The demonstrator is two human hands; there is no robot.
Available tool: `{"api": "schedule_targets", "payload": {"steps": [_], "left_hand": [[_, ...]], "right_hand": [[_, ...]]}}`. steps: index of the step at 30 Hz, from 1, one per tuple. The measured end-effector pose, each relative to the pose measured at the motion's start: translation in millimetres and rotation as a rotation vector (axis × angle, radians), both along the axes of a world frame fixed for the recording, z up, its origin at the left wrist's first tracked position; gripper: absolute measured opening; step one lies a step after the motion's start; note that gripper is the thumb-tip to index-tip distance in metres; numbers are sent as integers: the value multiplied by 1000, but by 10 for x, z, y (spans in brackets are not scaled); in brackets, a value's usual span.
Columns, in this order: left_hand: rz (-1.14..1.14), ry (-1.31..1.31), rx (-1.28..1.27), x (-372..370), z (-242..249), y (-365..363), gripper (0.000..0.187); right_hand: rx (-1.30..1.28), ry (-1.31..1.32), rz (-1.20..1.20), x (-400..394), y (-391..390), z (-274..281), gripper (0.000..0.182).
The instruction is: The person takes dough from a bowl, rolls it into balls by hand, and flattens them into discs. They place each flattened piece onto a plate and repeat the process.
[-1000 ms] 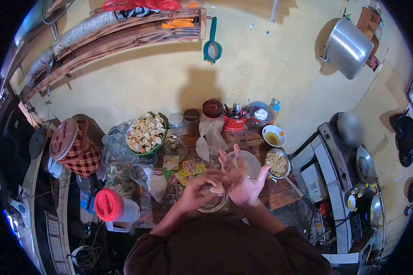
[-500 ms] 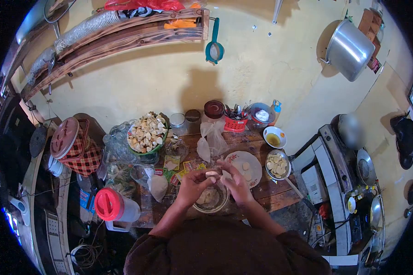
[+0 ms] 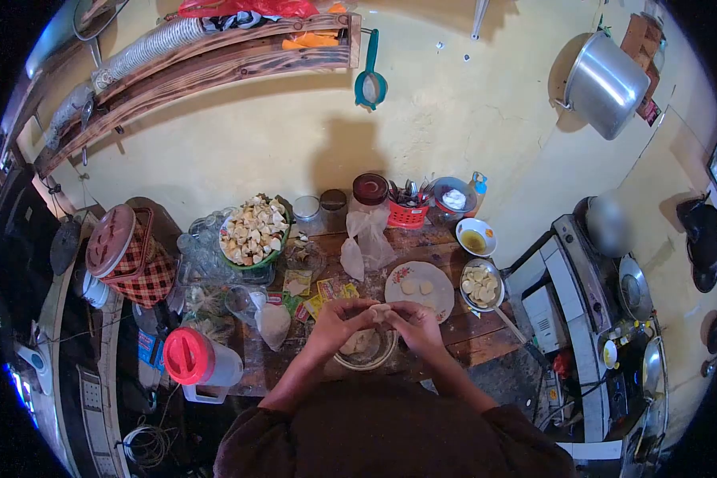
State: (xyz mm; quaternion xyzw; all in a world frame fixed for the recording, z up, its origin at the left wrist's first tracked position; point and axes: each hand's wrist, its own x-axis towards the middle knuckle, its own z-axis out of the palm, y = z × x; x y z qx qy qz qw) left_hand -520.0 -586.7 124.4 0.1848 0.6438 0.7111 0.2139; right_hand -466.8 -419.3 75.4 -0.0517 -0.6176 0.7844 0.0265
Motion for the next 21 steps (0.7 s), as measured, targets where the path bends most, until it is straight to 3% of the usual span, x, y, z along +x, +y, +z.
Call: {"api": "schedule_targets", "payload": {"steps": [3,6,8,14,18,21], "left_hand": [[13,-67,11,-42,-157,13,19],[39,-1,-138,-84,-342,33,19],[40,-44,-43,-81,-407,45,19],[-38,18,-87,-61,-347,38,24],[-79,-2,-165,-66,-301,12,25],[-75,-82,-82,-48,-271,20,19]], "right_hand": [[13,-49,-20,20,-2,60,22],[-62,-22,-44,27,-34,38,22],[111,-57,-29,31,-30,34,19],[-57,-49,-69,43,-12,38,19],[17,-67,-56,36,21,-36,18],[95,-62,-59,33,35,-64,15]]}}
